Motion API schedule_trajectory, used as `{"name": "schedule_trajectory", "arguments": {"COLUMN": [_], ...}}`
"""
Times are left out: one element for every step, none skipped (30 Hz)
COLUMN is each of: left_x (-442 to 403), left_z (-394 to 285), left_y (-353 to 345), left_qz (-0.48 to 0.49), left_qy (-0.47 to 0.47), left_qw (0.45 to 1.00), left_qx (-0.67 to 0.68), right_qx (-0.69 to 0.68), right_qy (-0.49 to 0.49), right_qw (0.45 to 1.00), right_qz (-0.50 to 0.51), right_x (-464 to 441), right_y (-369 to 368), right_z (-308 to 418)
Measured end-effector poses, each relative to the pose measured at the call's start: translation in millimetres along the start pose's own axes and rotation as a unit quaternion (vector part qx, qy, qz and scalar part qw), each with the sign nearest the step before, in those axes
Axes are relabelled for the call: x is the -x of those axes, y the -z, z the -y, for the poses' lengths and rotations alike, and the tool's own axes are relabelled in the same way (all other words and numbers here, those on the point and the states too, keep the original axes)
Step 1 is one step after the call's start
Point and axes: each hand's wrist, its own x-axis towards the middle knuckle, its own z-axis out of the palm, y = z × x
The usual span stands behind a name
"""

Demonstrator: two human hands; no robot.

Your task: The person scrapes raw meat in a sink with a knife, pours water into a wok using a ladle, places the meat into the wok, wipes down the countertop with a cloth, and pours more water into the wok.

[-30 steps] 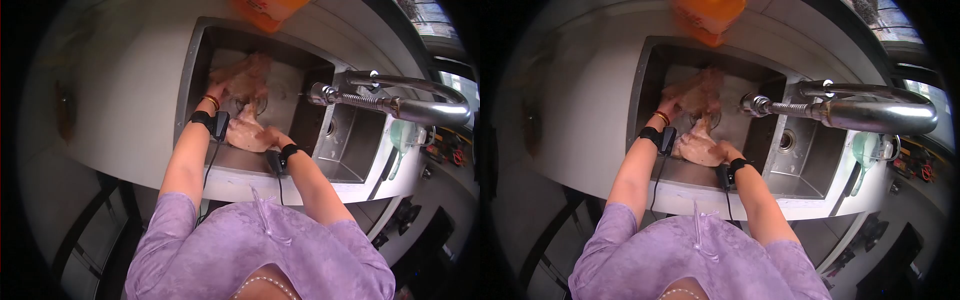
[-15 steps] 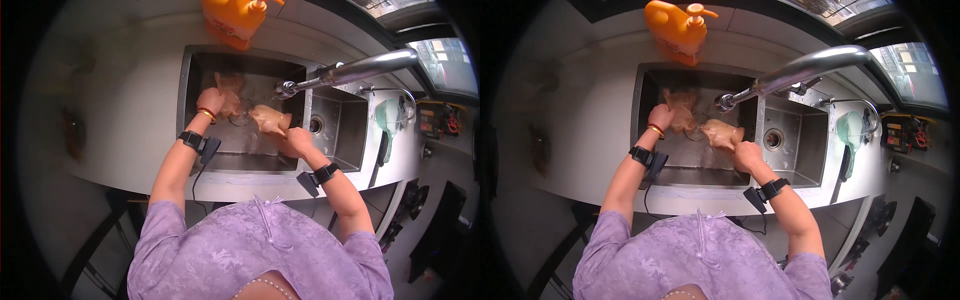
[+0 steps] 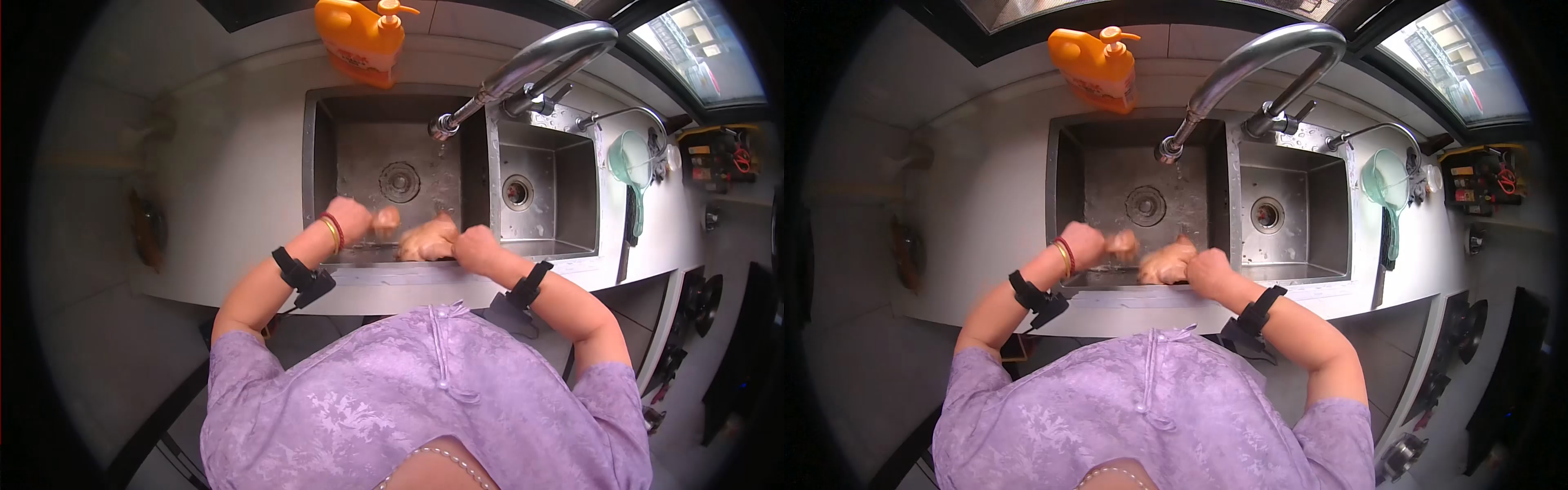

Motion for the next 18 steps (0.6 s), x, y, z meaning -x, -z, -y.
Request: {"name": "schedule_trajectory", "arguments": {"left_x": [2, 2, 3, 5, 8, 8, 6, 5, 3, 4, 4, 0, -2, -3, -4, -1, 3, 11], "left_z": [-6, -7, -7, -8, -2, 4, 11, 18, 24, 29, 31, 33, 33, 30, 24, 16, 8, -3], "left_y": [2, 6, 12, 21, 34, 40, 43, 43, 41, 44, 38, 28, 23, 17, 8, 2, -3, -4], "left_qz": [0.062, 0.061, 0.086, 0.113, 0.104, 0.055, 0.006, -0.057, -0.118, -0.153, -0.152, -0.205, -0.258, -0.223, -0.205, -0.159, -0.113, -0.047], "left_qy": [-0.013, -0.014, 0.004, 0.021, 0.018, 0.048, 0.078, 0.095, 0.112, 0.098, 0.097, 0.082, 0.067, 0.049, 0.05, 0.028, 0.005, -0.019], "left_qw": [0.998, 0.998, 0.996, 0.993, 0.994, 0.997, 0.997, 0.994, 0.987, 0.983, 0.984, 0.975, 0.964, 0.973, 0.977, 0.987, 0.994, 0.999], "left_qx": [0.014, 0.012, 0.025, 0.038, 0.004, 0.009, 0.014, 0.013, 0.013, 0.003, 0.003, -0.007, -0.017, -0.022, -0.042, -0.026, -0.011, 0.001], "right_qx": [0.001, 0.011, 0.022, -0.011, -0.013, -0.029, -0.045, -0.042, -0.039, -0.04, -0.025, -0.011, -0.012, -0.007, -0.004, 0.002, -0.008, -0.007], "right_qy": [-0.002, -0.015, -0.03, -0.074, -0.076, -0.104, -0.13, -0.133, -0.135, -0.135, -0.142, -0.148, -0.147, -0.14, -0.13, -0.089, -0.057, -0.03], "right_qw": [1.0, 1.0, 0.999, 0.997, 0.997, 0.994, 0.989, 0.987, 0.983, 0.983, 0.977, 0.968, 0.968, 0.973, 0.979, 0.989, 0.996, 0.998], "right_qz": [-0.002, -0.017, -0.03, 0.003, 0.005, -0.022, -0.051, -0.083, -0.114, -0.114, -0.16, -0.205, -0.204, -0.181, -0.159, -0.117, -0.072, -0.053], "right_x": [-1, -2, -2, -4, -4, -4, -4, -2, 0, -1, -4, -8, -11, -13, -13, -10, -8, -5], "right_y": [1, 3, 7, 21, 31, 43, 54, 66, 73, 71, 65, 59, 50, 38, 29, 23, 12, 4], "right_z": [-1, -3, -6, -14, -22, -31, -38, -41, -41, -41, -40, -40, -36, -28, -20, -14, -10, -5]}}
